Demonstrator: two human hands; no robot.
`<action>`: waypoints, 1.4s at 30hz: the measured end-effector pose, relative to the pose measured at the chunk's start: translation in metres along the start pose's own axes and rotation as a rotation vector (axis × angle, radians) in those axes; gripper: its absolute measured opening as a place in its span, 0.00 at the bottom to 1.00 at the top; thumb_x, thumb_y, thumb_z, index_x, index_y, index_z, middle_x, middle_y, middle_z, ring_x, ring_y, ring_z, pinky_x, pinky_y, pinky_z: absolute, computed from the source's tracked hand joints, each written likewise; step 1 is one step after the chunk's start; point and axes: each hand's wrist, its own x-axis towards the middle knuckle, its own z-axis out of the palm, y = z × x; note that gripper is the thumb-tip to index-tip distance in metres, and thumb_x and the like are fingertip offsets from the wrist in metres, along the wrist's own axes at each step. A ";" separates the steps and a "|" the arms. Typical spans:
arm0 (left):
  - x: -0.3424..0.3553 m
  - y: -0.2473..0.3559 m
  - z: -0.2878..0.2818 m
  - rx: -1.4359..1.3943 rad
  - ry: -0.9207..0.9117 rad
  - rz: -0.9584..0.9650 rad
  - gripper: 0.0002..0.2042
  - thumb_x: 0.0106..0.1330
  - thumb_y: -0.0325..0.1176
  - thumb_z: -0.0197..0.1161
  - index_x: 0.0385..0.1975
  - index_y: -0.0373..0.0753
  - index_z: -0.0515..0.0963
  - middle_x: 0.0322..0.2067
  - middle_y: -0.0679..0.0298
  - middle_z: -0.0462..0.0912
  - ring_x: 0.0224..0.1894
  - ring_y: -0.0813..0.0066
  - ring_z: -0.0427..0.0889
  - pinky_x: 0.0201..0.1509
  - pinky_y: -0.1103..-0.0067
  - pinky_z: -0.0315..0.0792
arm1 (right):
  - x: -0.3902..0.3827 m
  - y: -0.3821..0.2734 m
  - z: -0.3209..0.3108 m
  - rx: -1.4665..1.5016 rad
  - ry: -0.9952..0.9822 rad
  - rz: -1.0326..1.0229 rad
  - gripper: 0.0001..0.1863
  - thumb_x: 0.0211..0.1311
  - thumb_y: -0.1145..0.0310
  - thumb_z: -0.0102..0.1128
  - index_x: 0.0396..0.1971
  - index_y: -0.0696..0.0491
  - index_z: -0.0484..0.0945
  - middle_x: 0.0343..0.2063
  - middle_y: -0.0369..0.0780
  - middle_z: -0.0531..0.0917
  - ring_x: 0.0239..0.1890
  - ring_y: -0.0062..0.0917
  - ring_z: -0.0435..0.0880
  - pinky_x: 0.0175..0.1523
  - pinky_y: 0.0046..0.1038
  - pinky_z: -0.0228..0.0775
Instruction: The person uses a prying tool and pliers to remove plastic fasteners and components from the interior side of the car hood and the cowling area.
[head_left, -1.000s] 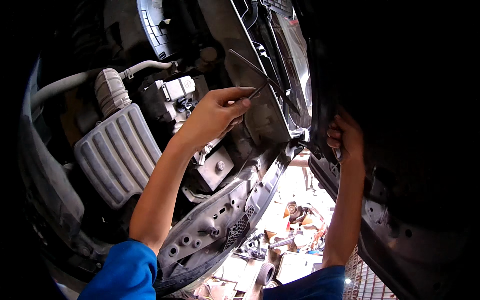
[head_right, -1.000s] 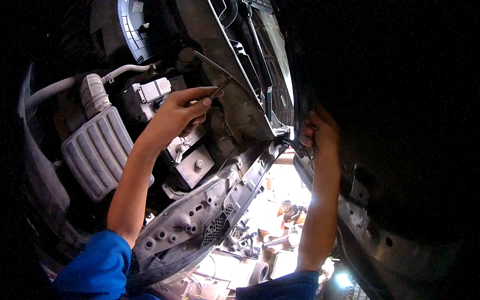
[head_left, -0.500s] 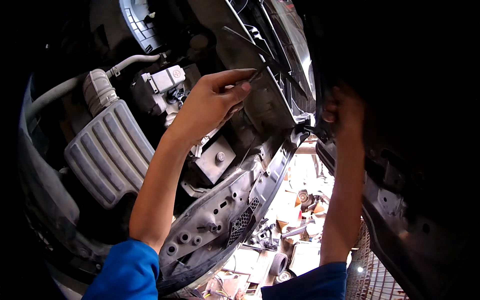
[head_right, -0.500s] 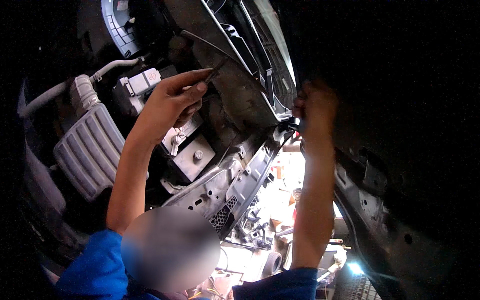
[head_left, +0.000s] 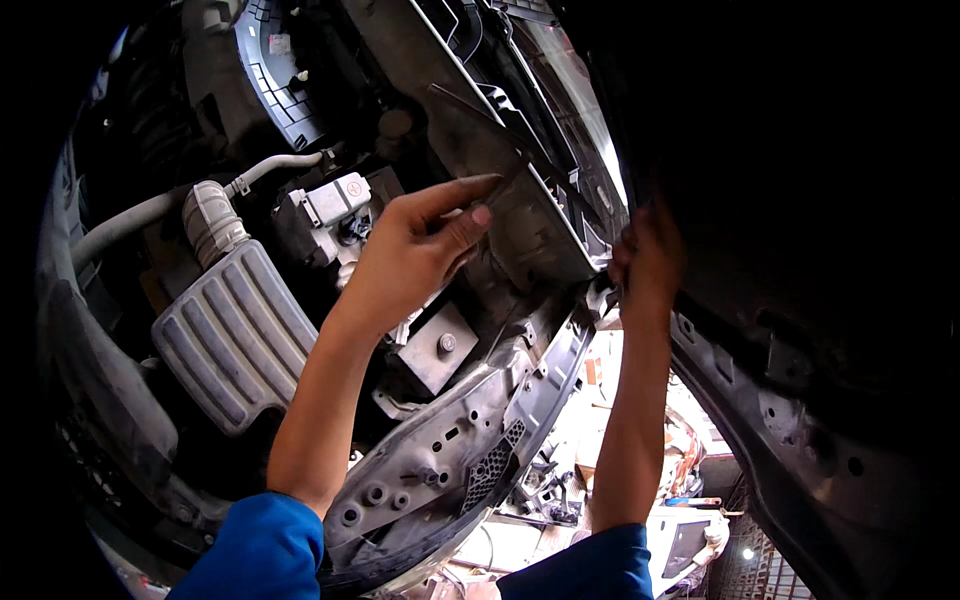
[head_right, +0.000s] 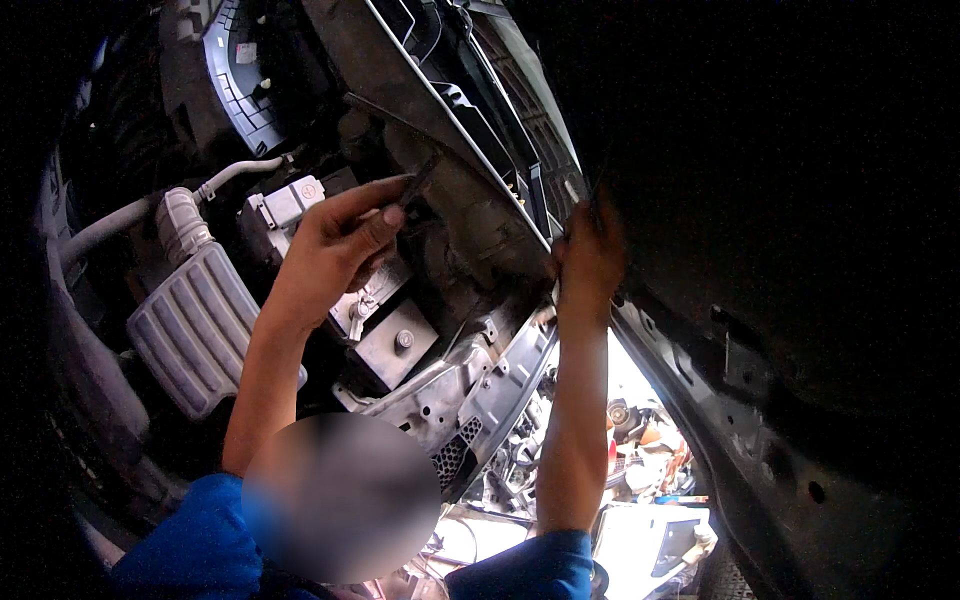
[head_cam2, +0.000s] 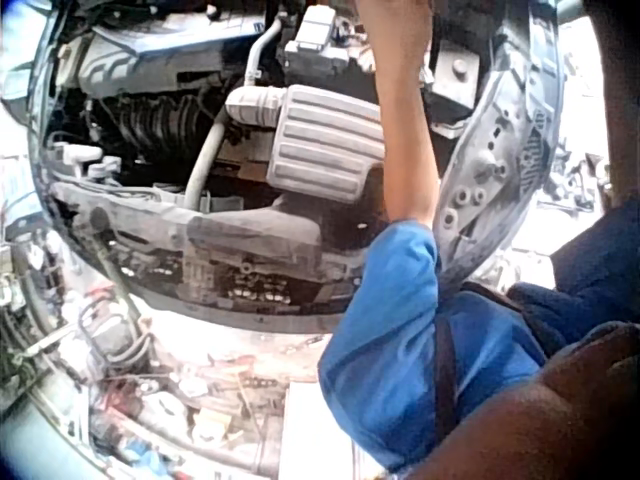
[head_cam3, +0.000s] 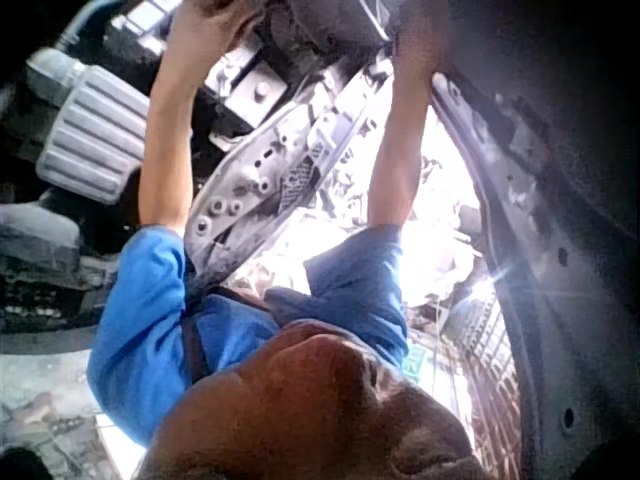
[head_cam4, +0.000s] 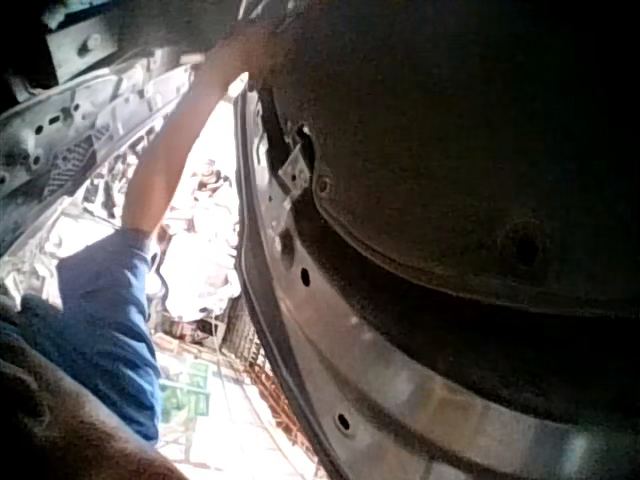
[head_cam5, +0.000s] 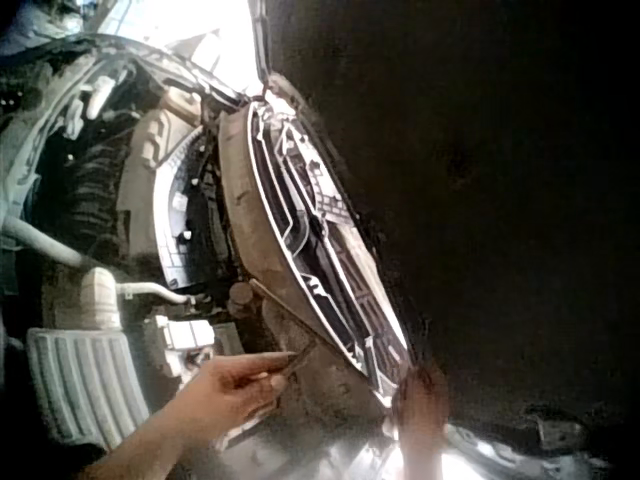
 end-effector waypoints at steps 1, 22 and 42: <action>0.000 0.000 0.002 -0.038 -0.023 0.018 0.22 0.66 0.41 0.61 0.57 0.36 0.73 0.20 0.73 0.71 0.18 0.90 0.65 0.15 0.89 0.53 | -0.013 -0.001 -0.009 -0.103 -0.065 0.017 0.21 0.68 0.63 0.51 0.58 0.56 0.69 0.13 0.35 0.69 0.09 0.15 0.63 0.13 0.20 0.53; 0.146 -0.012 0.086 0.576 -0.159 0.517 0.16 0.71 0.38 0.53 0.51 0.36 0.75 0.26 0.58 0.81 0.24 0.76 0.79 0.31 0.75 0.73 | -0.120 0.018 -0.067 0.207 -0.761 -0.005 0.19 0.67 0.72 0.49 0.53 0.67 0.71 0.47 0.56 0.79 0.40 0.40 0.84 0.39 0.30 0.73; 0.233 -0.011 0.113 0.376 -0.300 0.356 0.15 0.63 0.35 0.63 0.47 0.37 0.75 0.34 0.60 0.82 0.33 0.70 0.80 0.31 0.72 0.71 | -0.045 0.064 0.024 0.274 -0.024 -0.194 0.25 0.67 0.72 0.52 0.64 0.53 0.63 0.18 0.30 0.66 0.14 0.08 0.60 0.15 0.13 0.47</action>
